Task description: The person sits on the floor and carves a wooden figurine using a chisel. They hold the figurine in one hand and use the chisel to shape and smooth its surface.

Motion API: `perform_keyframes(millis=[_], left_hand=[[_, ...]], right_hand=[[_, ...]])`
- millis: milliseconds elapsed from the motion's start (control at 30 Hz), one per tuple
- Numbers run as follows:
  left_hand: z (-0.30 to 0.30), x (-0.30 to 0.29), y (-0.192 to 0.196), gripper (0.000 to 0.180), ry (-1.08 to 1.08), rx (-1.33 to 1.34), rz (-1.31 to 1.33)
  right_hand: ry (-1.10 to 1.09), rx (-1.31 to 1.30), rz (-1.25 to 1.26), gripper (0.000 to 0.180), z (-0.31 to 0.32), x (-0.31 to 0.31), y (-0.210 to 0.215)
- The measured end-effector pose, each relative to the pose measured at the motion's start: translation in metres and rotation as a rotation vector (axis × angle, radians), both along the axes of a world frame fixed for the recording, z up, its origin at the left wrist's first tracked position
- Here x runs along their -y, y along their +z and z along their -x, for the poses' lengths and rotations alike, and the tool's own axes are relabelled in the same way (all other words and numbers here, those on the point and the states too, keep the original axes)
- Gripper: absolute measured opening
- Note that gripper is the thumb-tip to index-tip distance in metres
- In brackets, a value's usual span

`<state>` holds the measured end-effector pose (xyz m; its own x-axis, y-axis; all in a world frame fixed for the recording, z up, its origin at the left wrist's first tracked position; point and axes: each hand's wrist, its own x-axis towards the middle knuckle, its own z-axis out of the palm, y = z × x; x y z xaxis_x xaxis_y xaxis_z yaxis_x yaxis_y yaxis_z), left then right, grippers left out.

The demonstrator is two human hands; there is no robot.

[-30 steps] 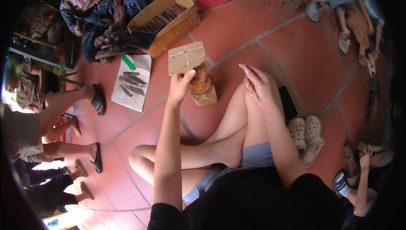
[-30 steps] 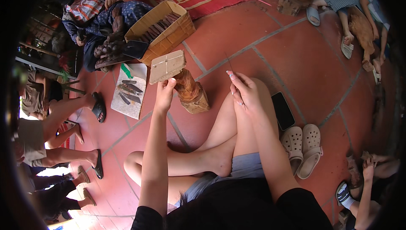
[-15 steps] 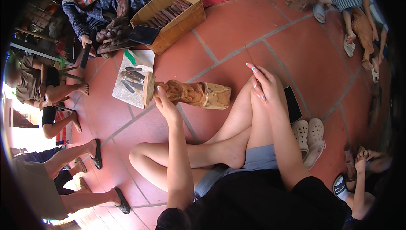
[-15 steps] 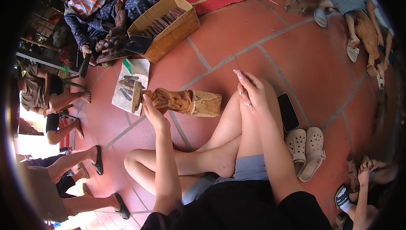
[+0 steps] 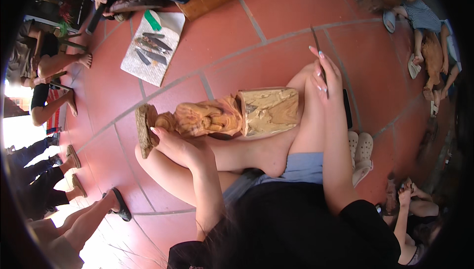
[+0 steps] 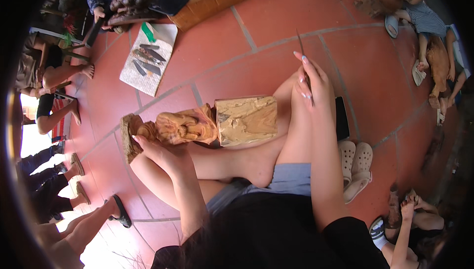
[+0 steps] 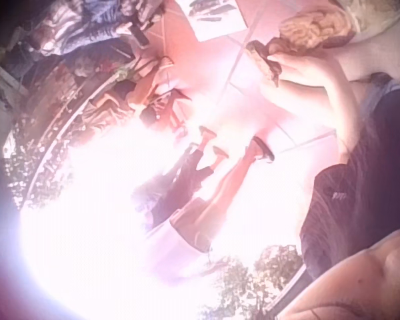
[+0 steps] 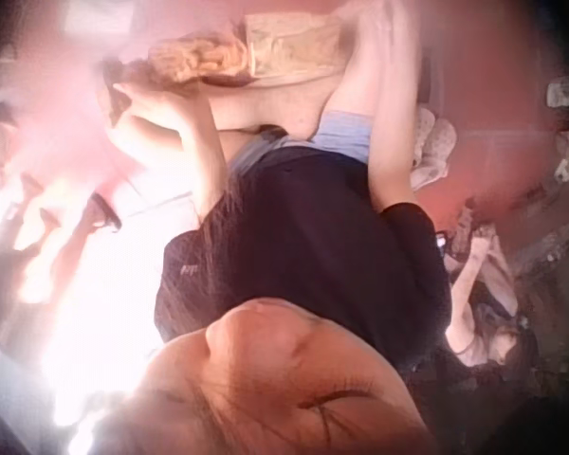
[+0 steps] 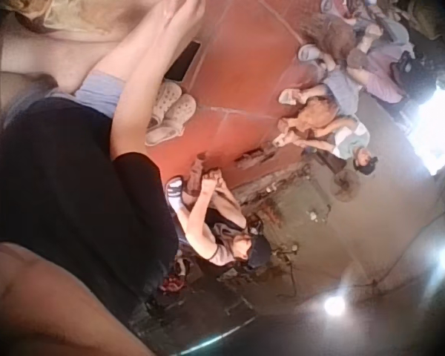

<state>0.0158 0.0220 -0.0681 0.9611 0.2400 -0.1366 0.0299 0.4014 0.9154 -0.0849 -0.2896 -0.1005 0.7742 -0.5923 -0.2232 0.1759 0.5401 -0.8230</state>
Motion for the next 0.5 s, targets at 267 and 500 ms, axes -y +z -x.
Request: perform_keyframes(millis=[267,500], left_hand=[[0.048,0.048,0.003,0.062,-0.139,-0.143,0.083],[0.052,0.034,-0.005,0.055,-0.403,-0.226,0.121]], right_hand=[[0.018,0.042,-0.007,0.033,0.006,0.006,-0.006],[-0.001,0.046,-0.032,0.033,0.008,0.007,-0.003]])
